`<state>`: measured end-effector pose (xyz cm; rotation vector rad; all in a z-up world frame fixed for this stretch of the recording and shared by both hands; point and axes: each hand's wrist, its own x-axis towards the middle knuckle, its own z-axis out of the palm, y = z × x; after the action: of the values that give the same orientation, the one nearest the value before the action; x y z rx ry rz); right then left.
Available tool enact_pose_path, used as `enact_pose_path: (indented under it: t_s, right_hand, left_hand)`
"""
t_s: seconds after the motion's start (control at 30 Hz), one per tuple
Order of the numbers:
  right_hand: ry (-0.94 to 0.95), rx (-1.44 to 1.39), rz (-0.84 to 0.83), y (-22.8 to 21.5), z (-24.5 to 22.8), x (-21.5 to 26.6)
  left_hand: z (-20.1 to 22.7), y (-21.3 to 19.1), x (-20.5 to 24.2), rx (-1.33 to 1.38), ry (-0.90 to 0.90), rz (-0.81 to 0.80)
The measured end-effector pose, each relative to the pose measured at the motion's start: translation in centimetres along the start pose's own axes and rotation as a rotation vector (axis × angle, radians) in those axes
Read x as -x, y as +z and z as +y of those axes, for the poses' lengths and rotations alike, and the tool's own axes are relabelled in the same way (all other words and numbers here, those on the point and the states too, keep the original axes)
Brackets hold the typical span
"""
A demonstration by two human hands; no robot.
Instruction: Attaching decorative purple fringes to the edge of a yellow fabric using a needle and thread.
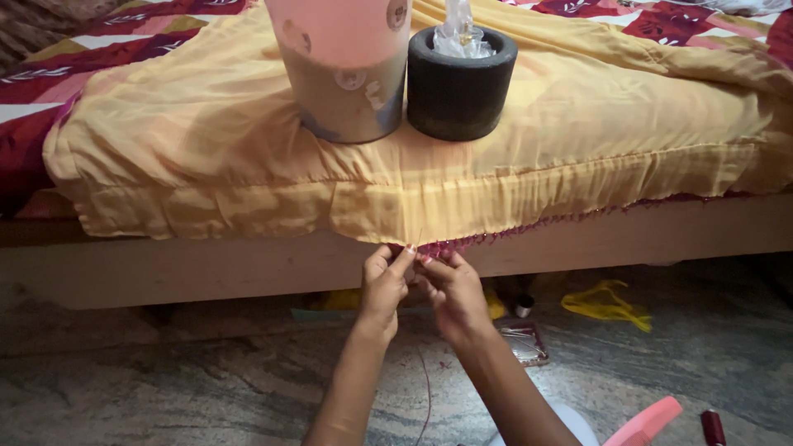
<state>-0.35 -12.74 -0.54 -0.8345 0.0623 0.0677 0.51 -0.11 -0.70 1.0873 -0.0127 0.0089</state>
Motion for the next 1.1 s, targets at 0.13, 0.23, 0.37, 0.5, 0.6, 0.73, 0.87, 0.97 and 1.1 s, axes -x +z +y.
enact_pose_path:
  t_s: [0.13,0.23,0.37,0.5,0.6,0.73,0.87,0.97,1.1]
  right_hand:
    - [-0.098,0.143,0.162,-0.5,0.5,1.3]
    - [-0.558,0.612,0.228,1.4,-1.2,2.5]
    - [-0.924,1.234,0.186,3.1,-4.3,2.2]
    - [-0.794,1.058,0.095,4.7,-6.0,4.4]
    - [-1.274,1.32,-0.069,4.6,-6.0,9.5]
    - [-0.588,0.976,-0.153,-4.7,-0.3,11.9]
    - [-0.226,0.722,0.022,-15.4,3.5,12.8]
    - [-0.198,0.815,0.219,-23.4,3.7,13.5]
    - [-0.268,0.995,0.423,-34.3,1.8,14.9]
  left_hand:
    - [-1.1,0.1,-0.5,0.045,0.05,-0.009]
    - [-1.8,-0.2,-0.9,0.009,0.118,0.045]
    - [-1.1,0.8,-0.1,0.069,0.174,-0.022]
    - [1.3,1.9,1.6,-0.004,0.068,0.043]
    - [0.1,1.1,2.4,0.052,0.028,0.062]
    - [-6.1,-1.0,4.1,0.18,-0.223,0.268]
    - [-10.0,-1.6,5.4,0.199,-0.079,0.07]
    - [-9.9,-0.8,5.3,0.161,-0.105,0.097]
    - [-10.1,-0.4,3.6,0.131,-0.107,0.127]
